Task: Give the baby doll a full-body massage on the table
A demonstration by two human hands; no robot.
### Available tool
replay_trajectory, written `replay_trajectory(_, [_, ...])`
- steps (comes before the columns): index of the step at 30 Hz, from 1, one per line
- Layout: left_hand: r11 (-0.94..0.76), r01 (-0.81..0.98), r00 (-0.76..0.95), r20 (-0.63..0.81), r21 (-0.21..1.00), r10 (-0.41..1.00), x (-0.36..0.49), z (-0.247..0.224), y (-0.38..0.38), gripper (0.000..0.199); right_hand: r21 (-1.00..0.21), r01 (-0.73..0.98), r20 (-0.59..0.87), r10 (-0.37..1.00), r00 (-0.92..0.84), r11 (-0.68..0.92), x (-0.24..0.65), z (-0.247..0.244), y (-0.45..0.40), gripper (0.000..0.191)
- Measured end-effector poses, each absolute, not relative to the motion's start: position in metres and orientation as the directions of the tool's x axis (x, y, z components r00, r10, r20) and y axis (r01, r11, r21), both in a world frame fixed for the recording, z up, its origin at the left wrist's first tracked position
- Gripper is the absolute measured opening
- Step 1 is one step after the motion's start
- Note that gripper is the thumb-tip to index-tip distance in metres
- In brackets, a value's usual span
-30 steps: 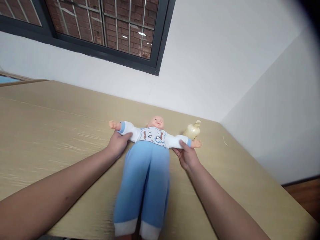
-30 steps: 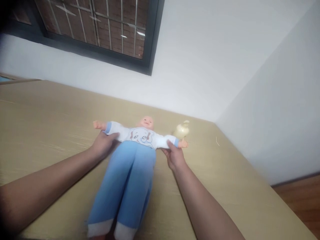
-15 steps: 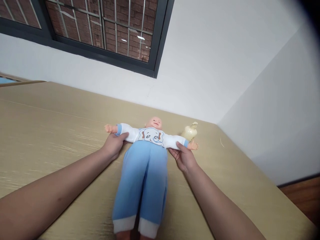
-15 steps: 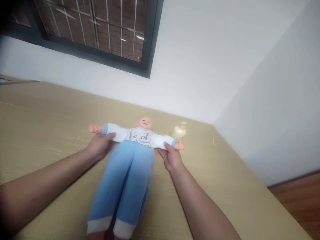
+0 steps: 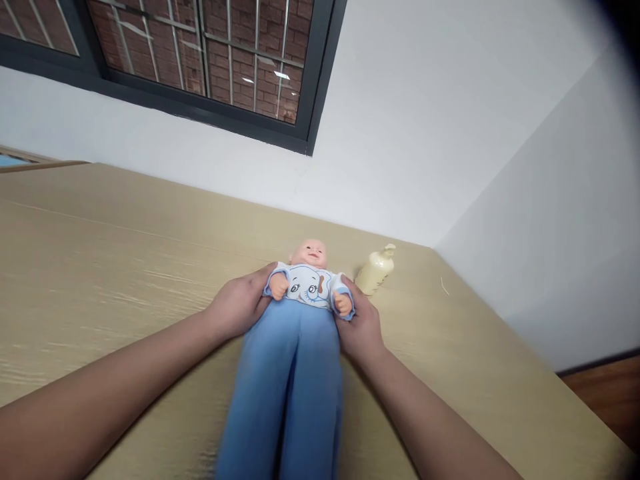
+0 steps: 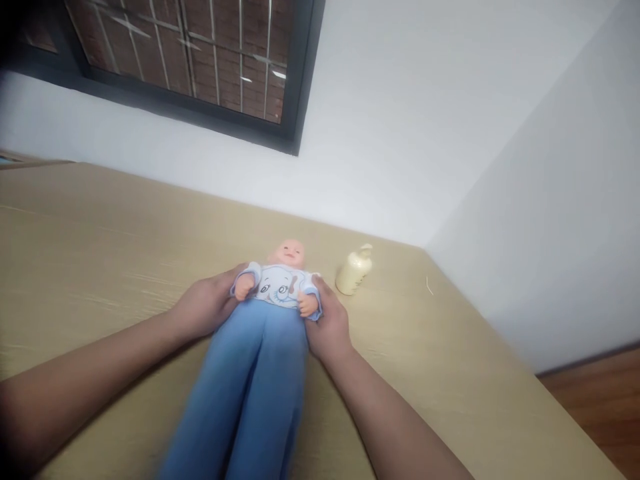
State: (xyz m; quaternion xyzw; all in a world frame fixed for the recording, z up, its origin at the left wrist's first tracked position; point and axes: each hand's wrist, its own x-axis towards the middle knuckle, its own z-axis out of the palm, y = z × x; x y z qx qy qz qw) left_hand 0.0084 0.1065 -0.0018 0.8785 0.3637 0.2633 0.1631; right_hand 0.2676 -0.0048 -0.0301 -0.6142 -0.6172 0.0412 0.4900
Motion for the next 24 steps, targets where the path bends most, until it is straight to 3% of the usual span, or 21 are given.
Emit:
replay_trajectory(5, [-0.776,0.526,0.657,0.412,0.349,0.631,0.008,-0.015,0.116,0.060,-0.417,0.844,0.556,0.830,-0.055,0.336,0.275,-0.026,-0.004,0.072])
replay_trajectory(10, [-0.785,0.511,0.672,0.407,0.350,0.619,0.011,-0.011,0.115,0.060,-0.352,0.868,0.531,0.838,-0.125,0.352,0.279,-0.023,-0.002,0.071])
replay_trajectory(15, [-0.689,0.565,0.580,0.374,0.454,0.723,0.006,-0.002,0.111,0.045,-0.464,0.839,0.573,0.818,0.042,0.283,0.280,-0.027,-0.002,0.062])
replay_trajectory(20, [-0.362,0.688,0.280,0.231,0.628,0.932,-0.001,-0.008,0.125,0.051,-0.647,0.749,0.525,0.798,0.296,0.147,0.292,-0.023,-0.002,0.053])
replay_trajectory(22, [-0.264,0.582,0.184,0.191,0.769,0.964,0.000,-0.012,0.132,0.047,-0.734,0.671,0.462,0.802,0.379,0.105,0.300,-0.026,0.000,0.050])
replay_trajectory(24, [-0.161,0.291,0.120,0.131,0.943,0.984,0.003,-0.016,0.136,0.035,-0.832,0.547,0.381,0.814,0.439,0.094,0.308,-0.032,0.004,0.047])
